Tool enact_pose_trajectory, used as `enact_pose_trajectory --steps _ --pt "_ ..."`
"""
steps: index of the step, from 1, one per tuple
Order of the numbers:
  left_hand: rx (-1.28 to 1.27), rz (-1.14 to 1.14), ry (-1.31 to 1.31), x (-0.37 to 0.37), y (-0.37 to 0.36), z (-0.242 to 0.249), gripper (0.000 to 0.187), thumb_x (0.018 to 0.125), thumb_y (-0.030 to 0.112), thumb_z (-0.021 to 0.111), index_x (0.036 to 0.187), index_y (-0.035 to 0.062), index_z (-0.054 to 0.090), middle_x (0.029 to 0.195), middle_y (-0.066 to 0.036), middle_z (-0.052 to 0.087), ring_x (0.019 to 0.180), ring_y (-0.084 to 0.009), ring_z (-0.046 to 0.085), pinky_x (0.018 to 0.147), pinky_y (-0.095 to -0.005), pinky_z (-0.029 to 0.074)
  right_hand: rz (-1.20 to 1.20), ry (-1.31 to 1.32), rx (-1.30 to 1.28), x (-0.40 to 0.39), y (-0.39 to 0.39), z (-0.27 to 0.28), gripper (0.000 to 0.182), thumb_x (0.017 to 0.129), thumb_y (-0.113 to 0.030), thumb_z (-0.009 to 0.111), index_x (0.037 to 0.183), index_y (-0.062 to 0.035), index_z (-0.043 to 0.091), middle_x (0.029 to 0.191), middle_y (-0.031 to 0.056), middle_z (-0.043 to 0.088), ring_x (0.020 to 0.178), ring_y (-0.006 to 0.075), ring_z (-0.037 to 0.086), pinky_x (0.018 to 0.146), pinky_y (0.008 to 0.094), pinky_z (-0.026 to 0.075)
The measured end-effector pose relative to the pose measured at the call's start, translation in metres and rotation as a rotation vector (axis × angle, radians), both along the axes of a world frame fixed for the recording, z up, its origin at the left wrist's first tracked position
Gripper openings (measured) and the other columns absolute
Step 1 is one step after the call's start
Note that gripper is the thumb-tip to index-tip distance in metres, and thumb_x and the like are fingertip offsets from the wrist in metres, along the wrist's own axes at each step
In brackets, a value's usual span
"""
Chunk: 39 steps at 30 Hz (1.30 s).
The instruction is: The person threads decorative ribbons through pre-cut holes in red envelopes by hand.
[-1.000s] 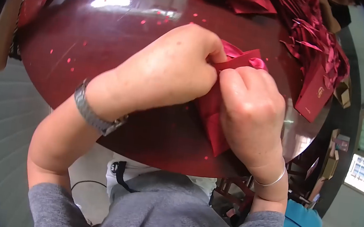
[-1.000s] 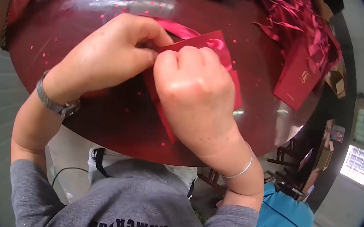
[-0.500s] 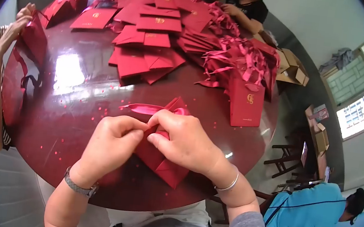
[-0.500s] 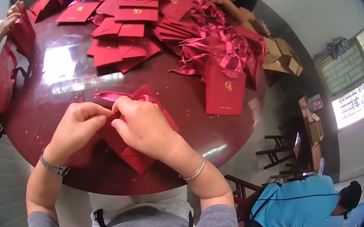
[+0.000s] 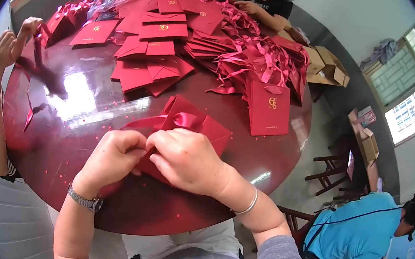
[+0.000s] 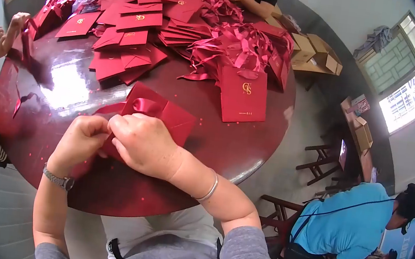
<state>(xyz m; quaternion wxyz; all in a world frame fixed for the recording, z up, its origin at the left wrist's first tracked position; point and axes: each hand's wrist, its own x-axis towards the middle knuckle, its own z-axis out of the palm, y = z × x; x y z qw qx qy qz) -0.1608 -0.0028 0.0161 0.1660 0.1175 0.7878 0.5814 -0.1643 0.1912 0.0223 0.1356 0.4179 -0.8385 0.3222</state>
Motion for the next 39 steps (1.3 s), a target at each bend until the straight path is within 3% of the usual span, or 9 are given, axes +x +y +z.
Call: enact_pose_trajectory --steps 2,6,12,17,20,25,29,32,39 --pt "-0.082 0.096 0.170 0.000 0.002 -0.002 0.008 0.086 -0.003 0.058 0.091 -0.0026 0.065 0.073 -0.005 0.064 0.063 -0.0100 0.063 0.053 -0.0246 0.054 -0.047 0.033 0.088 -0.001 0.002 0.003 0.020 0.077 -0.010 0.067 0.095 -0.0051 0.058 0.082 0.0110 0.061 0.077 0.0291 0.063 0.068 0.0387 0.051" --pt "-0.341 0.297 0.799 -0.009 -0.009 -0.014 0.006 0.078 -0.003 0.061 0.083 -0.0011 0.064 0.077 -0.018 0.065 0.068 -0.0295 0.064 0.063 -0.0351 0.049 -0.094 0.062 0.163 0.000 0.002 0.001 0.021 0.077 -0.009 0.067 0.096 -0.0048 0.058 0.080 0.0106 0.061 0.075 0.0287 0.063 0.067 0.0379 0.050" --pt "-0.540 0.597 0.684 -0.025 -0.042 -0.014 0.007 0.079 0.004 0.063 0.084 0.0018 0.068 0.076 -0.016 0.066 0.071 -0.0321 0.064 0.068 -0.0391 0.050 -0.011 0.166 0.117 0.001 -0.002 -0.006 0.036 0.076 -0.006 0.067 0.111 -0.0025 0.060 0.089 0.0115 0.065 0.082 0.0290 0.063 0.076 0.0403 0.051" --pt "-0.582 0.707 0.821 -0.034 -0.048 -0.028 0.038 0.082 -0.002 0.057 0.118 0.0104 0.060 0.098 -0.018 0.066 0.091 -0.0370 0.064 0.077 -0.0437 0.050 -0.103 0.445 -0.069 -0.019 0.013 0.008 0.032 0.079 -0.003 0.065 0.111 -0.0016 0.063 0.095 0.0118 0.065 0.083 0.0276 0.063 0.081 0.0377 0.051" --pt "-0.328 0.661 0.622 -0.015 -0.019 -0.010 0.036 0.082 -0.005 0.055 0.116 0.0067 0.061 0.097 -0.019 0.066 0.095 -0.0380 0.062 0.081 -0.0442 0.049 -0.301 -0.045 -0.295 -0.035 0.029 -0.007 0.019 0.089 -0.002 0.061 0.107 0.0005 0.065 0.098 0.0068 0.066 0.082 0.0114 0.062 0.071 0.0259 0.050" --pt "-0.346 0.365 0.761 -0.023 0.003 -0.033 0.016 0.085 0.007 0.058 0.097 0.0002 0.067 0.089 -0.019 0.067 0.088 -0.0378 0.063 0.079 -0.0443 0.049 -0.142 -0.400 -0.167 -0.069 0.015 -0.024 0.020 0.089 -0.013 0.061 0.101 0.0020 0.067 0.086 0.0069 0.068 0.078 0.0110 0.063 0.069 0.0260 0.049" --pt "-0.408 0.276 0.638 -0.023 0.002 -0.031 0.014 0.084 0.010 0.061 0.088 0.0005 0.069 0.086 -0.019 0.067 0.089 -0.0372 0.063 0.079 -0.0447 0.049 -0.216 -0.527 0.258 -0.097 -0.008 -0.018 0.040 0.083 -0.040 0.065 0.084 0.0000 0.071 0.074 0.0121 0.068 0.072 0.0154 0.064 0.067 0.0314 0.049" --pt "-0.405 0.233 0.544 -0.023 -0.001 -0.034 0.014 0.083 0.011 0.061 0.088 0.0005 0.069 0.086 -0.020 0.067 0.088 -0.0371 0.063 0.079 -0.0450 0.049 -0.207 -0.516 0.448 -0.101 -0.027 -0.011 0.038 0.081 -0.039 0.068 0.083 -0.0008 0.071 0.072 0.0107 0.068 0.070 0.0153 0.064 0.065 0.0307 0.049" --pt "-0.248 0.291 0.356 -0.016 -0.002 -0.024 0.016 0.084 0.010 0.058 0.089 -0.0004 0.069 0.090 -0.021 0.067 0.089 -0.0355 0.065 0.079 -0.0420 0.050 -0.308 -0.408 -0.062 -0.102 -0.029 -0.050 0.027 0.084 -0.024 0.067 0.083 0.0027 0.068 0.071 0.0115 0.067 0.063 0.0150 0.061 0.062 0.0311 0.050"
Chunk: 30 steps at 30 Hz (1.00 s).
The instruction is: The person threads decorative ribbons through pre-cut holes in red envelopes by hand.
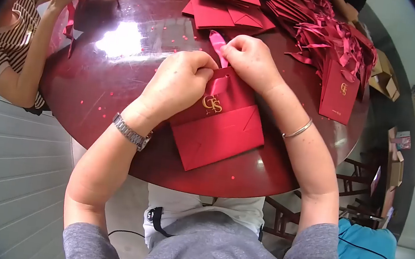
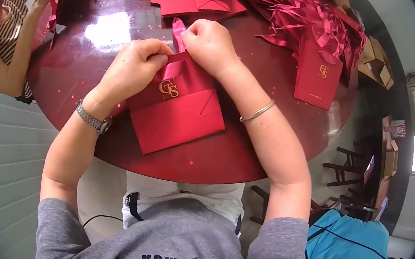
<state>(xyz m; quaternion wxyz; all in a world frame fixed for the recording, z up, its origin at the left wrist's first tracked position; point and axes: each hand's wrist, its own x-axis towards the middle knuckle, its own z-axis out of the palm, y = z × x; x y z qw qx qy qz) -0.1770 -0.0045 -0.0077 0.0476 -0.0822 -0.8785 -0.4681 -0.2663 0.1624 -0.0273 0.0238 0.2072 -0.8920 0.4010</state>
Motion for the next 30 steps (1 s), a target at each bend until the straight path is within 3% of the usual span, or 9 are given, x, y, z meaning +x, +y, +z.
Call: enact_pose_trajectory --steps 1,3,10,12,20,21,23,27,30 --pt "0.006 -0.002 0.003 0.000 0.001 0.000 0.016 0.084 0.010 0.058 0.089 -0.0004 0.069 0.090 -0.021 0.067 0.089 -0.0355 0.065 0.079 -0.0420 0.050 -0.002 0.003 0.006 0.004 0.000 -0.003 0.027 0.084 -0.024 0.067 0.083 0.0027 0.068 0.071 0.0115 0.067 0.063 0.0150 0.061 0.062 0.0311 0.050" --pt "0.028 -0.042 -0.073 -0.001 0.000 -0.003 0.018 0.089 0.009 0.056 0.097 -0.0051 0.065 0.077 -0.007 0.065 0.073 -0.0100 0.056 0.070 -0.0272 0.047 -0.205 0.117 -0.103 0.010 -0.004 -0.008 0.023 0.088 -0.020 0.064 0.085 0.0031 0.066 0.071 0.0110 0.067 0.064 0.0146 0.062 0.062 0.0310 0.050" --pt "0.159 -0.054 -0.187 0.000 0.000 0.000 0.021 0.092 0.011 0.055 0.101 -0.0065 0.064 0.087 -0.004 0.066 0.079 -0.0072 0.057 0.071 -0.0245 0.048 -0.305 0.070 -0.193 0.004 0.002 -0.016 0.022 0.089 -0.020 0.064 0.083 0.0014 0.066 0.069 0.0068 0.065 0.060 0.0114 0.060 0.059 0.0291 0.049" --pt "0.165 -0.083 -0.072 0.002 0.001 -0.001 0.022 0.084 0.013 0.061 0.096 -0.0042 0.067 0.086 -0.016 0.070 0.080 -0.0208 0.068 0.075 -0.0320 0.052 -0.306 0.051 -0.183 0.001 0.002 -0.015 0.023 0.089 -0.021 0.065 0.082 0.0012 0.066 0.070 0.0055 0.065 0.059 0.0109 0.059 0.058 0.0287 0.048" --pt "0.212 -0.075 -0.070 0.005 0.000 0.007 0.022 0.083 0.013 0.062 0.096 -0.0041 0.068 0.086 -0.013 0.071 0.080 -0.0163 0.066 0.075 -0.0296 0.051 -0.154 -0.089 -0.452 0.008 0.011 0.004 0.023 0.094 -0.021 0.059 0.095 0.0006 0.066 0.083 0.0046 0.067 0.067 0.0089 0.057 0.063 0.0242 0.046" --pt "0.241 -0.056 -0.091 0.005 -0.002 0.009 0.022 0.083 0.011 0.060 0.096 -0.0036 0.068 0.086 -0.011 0.071 0.080 -0.0150 0.065 0.075 -0.0288 0.051 -0.165 -0.075 -0.371 0.017 0.017 0.014 0.023 0.096 -0.021 0.056 0.098 -0.0006 0.066 0.088 0.0040 0.067 0.074 0.0093 0.058 0.068 0.0252 0.047" --pt "0.362 -0.072 -0.169 0.002 -0.008 0.009 0.022 0.082 0.009 0.057 0.096 -0.0038 0.068 0.087 -0.011 0.070 0.081 -0.0142 0.064 0.076 -0.0276 0.050 -0.003 0.465 -0.206 0.029 0.020 0.023 0.022 0.096 -0.022 0.056 0.100 -0.0030 0.066 0.090 0.0041 0.067 0.084 0.0146 0.060 0.075 0.0297 0.047" --pt "0.545 -0.139 -0.268 0.003 -0.014 0.011 0.024 0.079 0.002 0.050 0.092 -0.0046 0.069 0.088 -0.009 0.068 0.083 -0.0129 0.060 0.077 -0.0248 0.048 0.358 0.478 0.135 0.056 0.022 0.040 0.018 0.091 -0.021 0.061 0.097 -0.0059 0.067 0.091 0.0066 0.066 0.093 0.0267 0.058 0.084 0.0360 0.044" --pt "0.480 -0.200 -0.386 0.000 -0.022 0.014 0.026 0.078 -0.002 0.047 0.097 -0.0066 0.064 0.094 -0.009 0.065 0.090 -0.0151 0.059 0.085 -0.0245 0.046 0.347 0.492 0.145 0.077 0.012 0.040 0.015 0.088 -0.021 0.064 0.091 -0.0061 0.067 0.087 0.0061 0.065 0.090 0.0250 0.058 0.081 0.0347 0.043"
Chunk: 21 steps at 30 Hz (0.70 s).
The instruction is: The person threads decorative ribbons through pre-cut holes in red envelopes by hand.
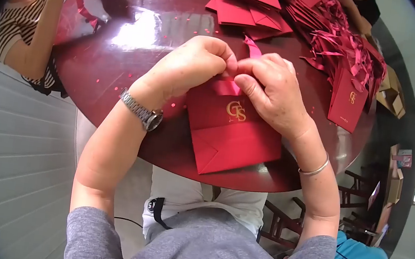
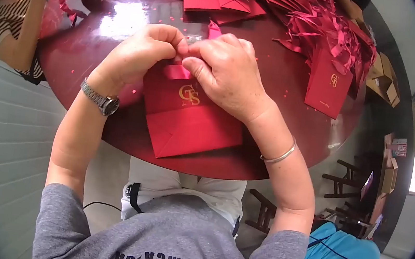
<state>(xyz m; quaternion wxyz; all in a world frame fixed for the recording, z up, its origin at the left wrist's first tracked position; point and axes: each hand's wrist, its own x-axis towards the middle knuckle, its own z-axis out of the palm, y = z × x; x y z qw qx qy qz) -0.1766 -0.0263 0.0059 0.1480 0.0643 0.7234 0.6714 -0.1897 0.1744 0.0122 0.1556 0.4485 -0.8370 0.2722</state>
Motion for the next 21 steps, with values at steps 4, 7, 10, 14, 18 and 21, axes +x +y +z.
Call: enact_pose_trajectory --steps 4,7,10,14,18,21 --pt "-0.108 -0.050 0.077 -0.002 -0.006 0.002 0.034 0.075 -0.008 0.042 0.099 -0.0053 0.065 0.096 -0.010 0.067 0.093 -0.0158 0.061 0.087 -0.0261 0.048 0.021 -0.042 0.048 0.008 0.006 0.003 0.012 0.083 -0.016 0.069 0.084 -0.0055 0.064 0.080 0.0057 0.062 0.083 0.0245 0.056 0.079 0.0349 0.042" --pt "-0.302 -0.149 0.226 -0.003 -0.020 0.010 0.033 0.080 -0.008 0.047 0.105 -0.0017 0.068 0.101 -0.009 0.070 0.097 -0.0150 0.062 0.090 -0.0272 0.048 0.057 -0.061 -0.032 0.008 0.017 0.004 0.010 0.081 -0.011 0.070 0.082 -0.0044 0.063 0.077 0.0056 0.060 0.082 0.0238 0.055 0.078 0.0346 0.044" --pt "-0.284 -0.312 0.272 -0.006 -0.020 0.007 0.022 0.089 0.003 0.057 0.108 -0.0007 0.068 0.103 -0.008 0.070 0.098 -0.0137 0.062 0.089 -0.0265 0.048 0.029 -0.088 -0.133 0.005 0.027 -0.002 0.010 0.083 -0.009 0.069 0.081 -0.0030 0.062 0.078 0.0053 0.061 0.082 0.0215 0.054 0.075 0.0317 0.044" --pt "-0.273 -0.327 0.291 -0.005 -0.022 0.005 0.019 0.090 0.005 0.058 0.106 -0.0002 0.067 0.100 -0.005 0.068 0.093 -0.0115 0.061 0.086 -0.0248 0.048 0.034 -0.205 -0.144 0.009 0.029 0.002 0.011 0.086 -0.014 0.067 0.084 -0.0037 0.064 0.077 0.0050 0.061 0.082 0.0224 0.055 0.078 0.0338 0.043" --pt "-0.173 -0.215 0.222 -0.006 -0.018 0.001 0.013 0.084 0.004 0.062 0.096 0.0001 0.066 0.086 -0.004 0.067 0.082 -0.0112 0.062 0.077 -0.0261 0.050 -0.005 -0.047 0.093 0.014 0.019 0.007 0.018 0.088 -0.023 0.063 0.091 -0.0056 0.066 0.078 0.0058 0.062 0.083 0.0250 0.057 0.082 0.0373 0.041" --pt "-0.168 -0.199 0.243 -0.005 -0.012 0.002 0.010 0.085 0.003 0.062 0.095 -0.0003 0.064 0.085 -0.002 0.064 0.081 -0.0088 0.059 0.075 -0.0242 0.049 0.031 -0.050 0.141 0.018 0.008 0.003 0.024 0.087 -0.027 0.064 0.096 -0.0055 0.066 0.083 0.0080 0.063 0.085 0.0269 0.057 0.082 0.0381 0.041"
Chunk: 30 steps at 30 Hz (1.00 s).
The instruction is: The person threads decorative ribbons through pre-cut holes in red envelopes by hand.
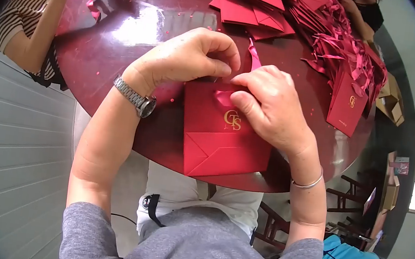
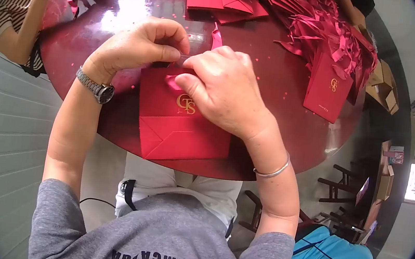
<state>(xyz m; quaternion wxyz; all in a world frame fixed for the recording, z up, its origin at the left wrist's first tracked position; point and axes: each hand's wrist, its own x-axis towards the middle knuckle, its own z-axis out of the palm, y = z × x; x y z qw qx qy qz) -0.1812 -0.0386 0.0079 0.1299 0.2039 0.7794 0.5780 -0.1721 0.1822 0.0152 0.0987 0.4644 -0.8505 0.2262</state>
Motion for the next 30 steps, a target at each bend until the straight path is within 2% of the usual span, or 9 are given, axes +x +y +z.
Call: enact_pose_trajectory --steps 3,7,11,13,17,22,26,28,30 --pt "0.007 0.038 -0.001 -0.002 0.003 -0.002 0.009 0.087 0.003 0.062 0.095 0.0002 0.063 0.088 0.000 0.062 0.082 -0.0071 0.057 0.075 -0.0229 0.048 -0.058 -0.161 -0.095 0.003 -0.004 -0.011 0.035 0.081 -0.032 0.070 0.098 -0.0030 0.063 0.089 0.0107 0.061 0.085 0.0276 0.056 0.081 0.0366 0.041" --pt "-0.070 0.225 0.070 -0.007 0.005 -0.011 0.008 0.086 0.002 0.063 0.094 0.0016 0.064 0.087 0.000 0.063 0.081 -0.0076 0.058 0.075 -0.0236 0.049 -0.075 -0.113 -0.111 0.009 -0.001 -0.012 0.043 0.074 -0.038 0.076 0.094 -0.0027 0.061 0.085 0.0097 0.059 0.081 0.0268 0.055 0.081 0.0348 0.040" --pt "-0.068 0.309 0.148 -0.011 0.008 -0.018 0.008 0.086 0.002 0.063 0.094 0.0009 0.065 0.086 0.000 0.064 0.082 -0.0086 0.059 0.076 -0.0242 0.049 -0.091 -0.129 -0.118 0.010 0.002 -0.014 0.043 0.073 -0.037 0.077 0.093 -0.0028 0.060 0.084 0.0097 0.059 0.081 0.0263 0.055 0.081 0.0350 0.040" --pt "0.102 0.401 0.283 -0.013 0.006 -0.024 0.010 0.081 0.005 0.063 0.089 0.0016 0.069 0.078 -0.006 0.068 0.073 -0.0125 0.063 0.068 -0.0290 0.051 -0.137 -0.218 -0.163 0.009 0.003 -0.012 0.044 0.072 -0.038 0.077 0.093 -0.0028 0.060 0.084 0.0094 0.059 0.081 0.0259 0.056 0.082 0.0351 0.041" --pt "-0.043 0.389 0.345 -0.012 0.010 -0.025 0.012 0.081 0.005 0.063 0.090 0.0020 0.069 0.080 -0.009 0.069 0.073 -0.0145 0.064 0.069 -0.0299 0.051 -0.094 -0.172 -0.167 0.011 0.003 -0.012 0.045 0.072 -0.038 0.077 0.093 -0.0029 0.060 0.083 0.0094 0.059 0.081 0.0257 0.056 0.082 0.0354 0.041" --pt "-0.091 0.390 0.365 -0.009 0.010 -0.021 0.012 0.081 0.005 0.063 0.090 0.0015 0.069 0.080 -0.010 0.069 0.073 -0.0174 0.065 0.070 -0.0313 0.051 -0.056 -0.149 -0.196 0.008 0.007 -0.016 0.035 0.077 -0.032 0.074 0.093 -0.0029 0.061 0.084 0.0108 0.062 0.082 0.0278 0.058 0.082 0.0369 0.042" --pt "-0.151 0.409 0.274 -0.005 0.008 -0.016 0.014 0.083 0.008 0.064 0.093 -0.0007 0.067 0.081 -0.008 0.068 0.078 -0.0169 0.064 0.072 -0.0306 0.050 -0.106 -0.060 -0.352 0.003 0.000 -0.031 0.012 0.084 -0.017 0.064 0.083 -0.0048 0.065 0.074 0.0122 0.063 0.073 0.0302 0.062 0.068 0.0407 0.047" --pt "-0.187 0.501 0.434 0.001 0.014 -0.014 0.016 0.086 0.009 0.064 0.097 -0.0017 0.066 0.085 -0.008 0.067 0.082 -0.0152 0.063 0.074 -0.0293 0.049 -0.162 -0.011 -0.413 0.004 0.000 -0.036 0.011 0.082 -0.017 0.065 0.081 -0.0058 0.064 0.073 0.0115 0.062 0.070 0.0308 0.061 0.063 0.0418 0.047" --pt "-0.158 0.533 0.491 0.004 0.018 -0.012 0.016 0.087 0.009 0.063 0.099 -0.0010 0.067 0.089 -0.009 0.067 0.084 -0.0145 0.062 0.076 -0.0288 0.048 -0.206 0.003 -0.412 0.006 0.001 -0.038 0.013 0.082 -0.023 0.066 0.080 -0.0101 0.065 0.073 0.0079 0.063 0.073 0.0277 0.061 0.068 0.0414 0.044"
